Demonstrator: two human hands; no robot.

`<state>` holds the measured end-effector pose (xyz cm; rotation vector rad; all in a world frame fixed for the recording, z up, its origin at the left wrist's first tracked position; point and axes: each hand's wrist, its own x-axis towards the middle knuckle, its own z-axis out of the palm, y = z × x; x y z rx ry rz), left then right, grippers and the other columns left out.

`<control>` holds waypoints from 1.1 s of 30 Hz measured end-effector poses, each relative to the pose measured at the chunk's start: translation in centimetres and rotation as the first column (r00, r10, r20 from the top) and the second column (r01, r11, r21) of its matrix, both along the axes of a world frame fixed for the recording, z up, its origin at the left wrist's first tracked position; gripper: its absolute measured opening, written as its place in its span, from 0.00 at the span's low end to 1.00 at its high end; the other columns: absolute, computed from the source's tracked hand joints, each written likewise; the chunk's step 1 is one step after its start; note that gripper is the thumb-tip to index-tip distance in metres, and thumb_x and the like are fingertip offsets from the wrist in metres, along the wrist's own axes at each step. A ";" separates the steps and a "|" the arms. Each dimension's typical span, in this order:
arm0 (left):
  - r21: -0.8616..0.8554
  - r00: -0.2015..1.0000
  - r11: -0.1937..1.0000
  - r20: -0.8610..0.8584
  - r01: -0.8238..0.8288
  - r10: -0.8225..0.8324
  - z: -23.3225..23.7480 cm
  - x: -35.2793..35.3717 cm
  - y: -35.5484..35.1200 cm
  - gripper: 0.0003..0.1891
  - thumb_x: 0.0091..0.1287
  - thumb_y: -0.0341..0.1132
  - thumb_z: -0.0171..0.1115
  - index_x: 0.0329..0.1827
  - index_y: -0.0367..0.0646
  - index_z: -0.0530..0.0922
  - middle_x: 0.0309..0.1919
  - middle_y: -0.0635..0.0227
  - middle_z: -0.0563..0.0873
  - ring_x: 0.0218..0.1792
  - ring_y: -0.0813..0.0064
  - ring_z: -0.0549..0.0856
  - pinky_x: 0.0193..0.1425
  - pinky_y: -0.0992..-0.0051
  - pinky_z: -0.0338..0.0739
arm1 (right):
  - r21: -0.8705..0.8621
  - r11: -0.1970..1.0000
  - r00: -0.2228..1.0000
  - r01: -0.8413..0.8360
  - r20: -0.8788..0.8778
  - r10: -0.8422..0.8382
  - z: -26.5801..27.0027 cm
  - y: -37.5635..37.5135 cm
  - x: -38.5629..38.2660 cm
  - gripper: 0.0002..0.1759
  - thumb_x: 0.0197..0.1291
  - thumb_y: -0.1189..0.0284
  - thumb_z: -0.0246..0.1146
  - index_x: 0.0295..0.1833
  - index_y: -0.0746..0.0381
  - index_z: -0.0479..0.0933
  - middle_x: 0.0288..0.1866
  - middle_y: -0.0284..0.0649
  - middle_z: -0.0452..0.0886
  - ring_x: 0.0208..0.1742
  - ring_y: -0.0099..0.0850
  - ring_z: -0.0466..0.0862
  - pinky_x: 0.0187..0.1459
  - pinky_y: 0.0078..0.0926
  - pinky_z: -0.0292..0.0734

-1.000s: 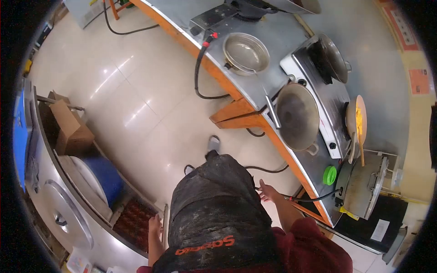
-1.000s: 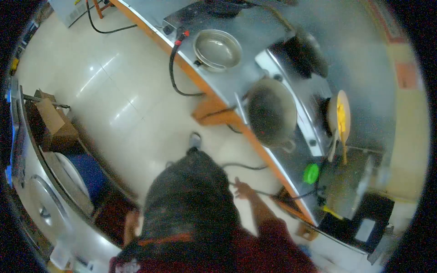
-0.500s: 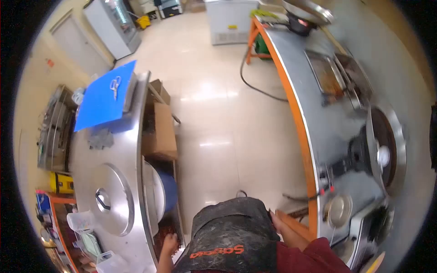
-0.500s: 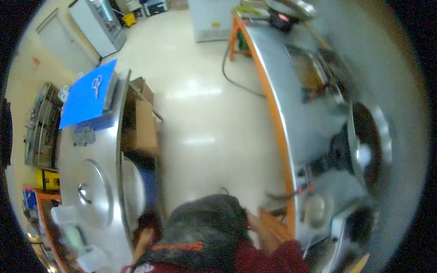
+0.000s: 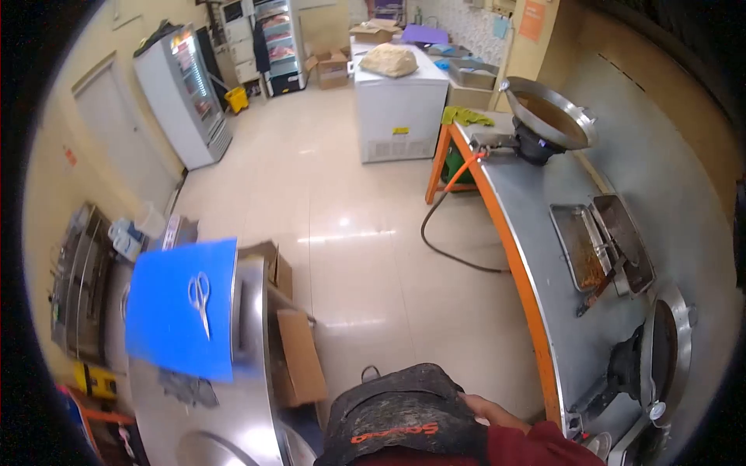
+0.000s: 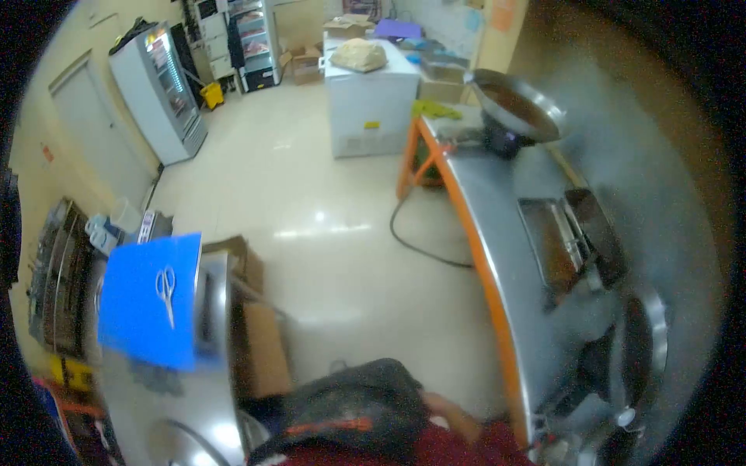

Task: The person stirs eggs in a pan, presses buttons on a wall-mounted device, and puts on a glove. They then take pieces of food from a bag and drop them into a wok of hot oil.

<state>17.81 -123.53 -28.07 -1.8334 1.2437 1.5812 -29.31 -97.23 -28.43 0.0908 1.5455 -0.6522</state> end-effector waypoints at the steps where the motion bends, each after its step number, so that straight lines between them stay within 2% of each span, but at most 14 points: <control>1: -0.029 0.998 0.998 -0.005 0.057 -0.057 -1.1 -2.4 -4.9 0.21 0.76 0.49 0.53 0.41 0.36 0.78 0.25 0.61 0.82 0.22 0.70 0.81 0.24 0.68 0.76 | 0.031 0.999 1.000 -0.005 -0.026 0.006 5.9 -4.0 -1.9 0.35 0.72 0.44 0.50 0.64 0.65 0.76 0.59 0.46 0.83 0.54 0.42 0.85 0.58 0.42 0.79; 4: -0.182 0.979 0.977 -0.151 0.107 -0.136 -2.9 -12.7 -21.9 0.21 0.76 0.49 0.52 0.42 0.37 0.79 0.26 0.60 0.83 0.22 0.70 0.82 0.24 0.68 0.76 | 0.020 0.995 0.994 0.097 0.054 -0.098 9.1 -10.1 -8.2 0.35 0.71 0.43 0.52 0.62 0.65 0.76 0.54 0.48 0.83 0.51 0.44 0.85 0.54 0.43 0.80; 5: -0.362 0.805 0.931 -0.539 0.045 -0.248 -1.8 -15.7 -27.0 0.19 0.76 0.48 0.53 0.45 0.37 0.77 0.25 0.62 0.81 0.25 0.73 0.81 0.25 0.71 0.75 | 0.002 0.989 0.983 0.150 0.108 -0.149 8.4 -11.5 -10.5 0.35 0.70 0.43 0.52 0.61 0.64 0.76 0.52 0.48 0.83 0.49 0.44 0.86 0.53 0.43 0.81; 8: -0.577 0.806 0.815 -0.503 -0.046 -0.311 9.0 -31.2 -37.5 0.18 0.75 0.45 0.53 0.40 0.36 0.78 0.24 0.62 0.81 0.24 0.72 0.81 0.24 0.71 0.74 | 0.092 0.940 0.943 0.329 -0.082 -0.322 10.6 -18.0 -16.7 0.31 0.71 0.46 0.54 0.58 0.63 0.77 0.46 0.45 0.83 0.41 0.37 0.85 0.46 0.36 0.81; 10: -0.435 0.834 0.872 -0.549 -0.226 -0.058 6.7 -37.4 -44.0 0.18 0.75 0.44 0.54 0.37 0.35 0.79 0.24 0.63 0.82 0.24 0.71 0.81 0.25 0.70 0.75 | -0.055 0.955 0.890 0.291 -0.350 -0.291 7.1 -23.5 -23.1 0.26 0.73 0.50 0.55 0.55 0.63 0.78 0.44 0.42 0.83 0.38 0.33 0.84 0.43 0.33 0.80; 13: -0.787 0.870 0.583 -0.131 0.200 -0.475 -2.8 -39.0 -50.2 0.21 0.73 0.47 0.56 0.42 0.33 0.79 0.28 0.58 0.85 0.27 0.69 0.83 0.30 0.66 0.78 | -0.361 0.919 0.769 0.160 -0.538 -0.345 9.4 -36.6 -33.9 0.17 0.76 0.61 0.53 0.51 0.64 0.78 0.40 0.36 0.83 0.40 0.28 0.84 0.42 0.27 0.79; 15: -0.456 0.858 0.763 0.001 0.458 -0.514 -0.5 -40.3 -51.0 0.25 0.71 0.51 0.58 0.48 0.31 0.80 0.30 0.52 0.86 0.31 0.65 0.86 0.36 0.64 0.80 | -0.621 0.770 0.736 -0.147 -0.589 -0.335 22.1 -48.8 -38.7 0.14 0.77 0.65 0.53 0.51 0.64 0.78 0.40 0.37 0.83 0.43 0.28 0.83 0.47 0.26 0.78; 16: -0.521 0.939 0.851 -0.256 0.065 -0.228 -8.5 -37.8 -49.6 0.25 0.69 0.51 0.60 0.50 0.33 0.82 0.31 0.53 0.87 0.32 0.64 0.87 0.36 0.63 0.80 | -0.748 0.638 0.784 -0.183 -0.503 -0.364 27.9 -53.7 -39.8 0.13 0.76 0.66 0.55 0.51 0.65 0.78 0.42 0.38 0.83 0.45 0.30 0.84 0.50 0.27 0.77; 17: -0.388 0.945 0.900 -0.166 0.201 -0.282 -7.9 -35.8 -49.5 0.23 0.69 0.49 0.61 0.52 0.35 0.82 0.34 0.55 0.88 0.33 0.63 0.87 0.37 0.62 0.81 | -0.851 0.484 0.829 -0.205 -0.414 -0.376 33.3 -58.2 -41.2 0.12 0.75 0.67 0.56 0.50 0.65 0.78 0.43 0.39 0.83 0.46 0.32 0.84 0.52 0.28 0.77; 19: -0.084 0.995 0.992 0.038 0.091 -0.088 -3.4 -35.7 -47.9 0.24 0.69 0.49 0.60 0.52 0.34 0.82 0.35 0.54 0.88 0.35 0.61 0.87 0.39 0.61 0.81 | -0.845 0.133 0.805 -0.518 -0.534 -0.257 42.1 -64.1 -44.0 0.12 0.73 0.67 0.59 0.50 0.66 0.78 0.47 0.41 0.83 0.50 0.39 0.84 0.54 0.34 0.77; 21: -0.010 0.998 0.999 0.061 -0.034 0.035 0.8 -38.6 -48.7 0.25 0.69 0.50 0.60 0.52 0.34 0.82 0.36 0.53 0.88 0.37 0.59 0.87 0.41 0.61 0.81 | -0.852 -0.189 0.869 -0.489 -0.494 -0.020 51.9 -68.5 -46.1 0.10 0.71 0.69 0.59 0.47 0.65 0.79 0.46 0.42 0.82 0.51 0.43 0.84 0.54 0.40 0.77; 24: 0.018 0.993 0.994 0.038 -0.111 0.110 4.5 -45.6 -53.4 0.26 0.69 0.51 0.59 0.52 0.33 0.82 0.38 0.51 0.88 0.39 0.57 0.87 0.44 0.60 0.81 | -0.744 -0.623 0.880 -0.241 -0.439 0.184 56.8 -75.4 -49.8 0.15 0.68 0.62 0.65 0.43 0.66 0.81 0.43 0.46 0.82 0.45 0.46 0.85 0.45 0.44 0.81; 29: 0.055 0.997 0.996 0.028 -0.073 0.072 3.9 -55.7 -67.4 0.27 0.69 0.53 0.58 0.52 0.32 0.82 0.40 0.48 0.88 0.43 0.53 0.87 0.49 0.58 0.80 | -0.643 -0.765 0.991 -0.039 -0.126 0.056 56.9 -87.3 -55.5 0.10 0.69 0.74 0.63 0.37 0.70 0.80 0.34 0.51 0.81 0.34 0.48 0.84 0.31 0.43 0.82; 33: -0.040 0.991 0.991 0.055 0.126 -0.124 -0.5 -64.4 -85.2 0.29 0.69 0.54 0.57 0.51 0.31 0.81 0.42 0.45 0.88 0.47 0.49 0.87 0.52 0.56 0.80 | -0.665 -0.746 0.985 -0.039 -0.151 0.083 56.1 -98.8 -61.4 0.12 0.68 0.73 0.64 0.35 0.72 0.79 0.34 0.53 0.81 0.29 0.50 0.83 0.29 0.42 0.82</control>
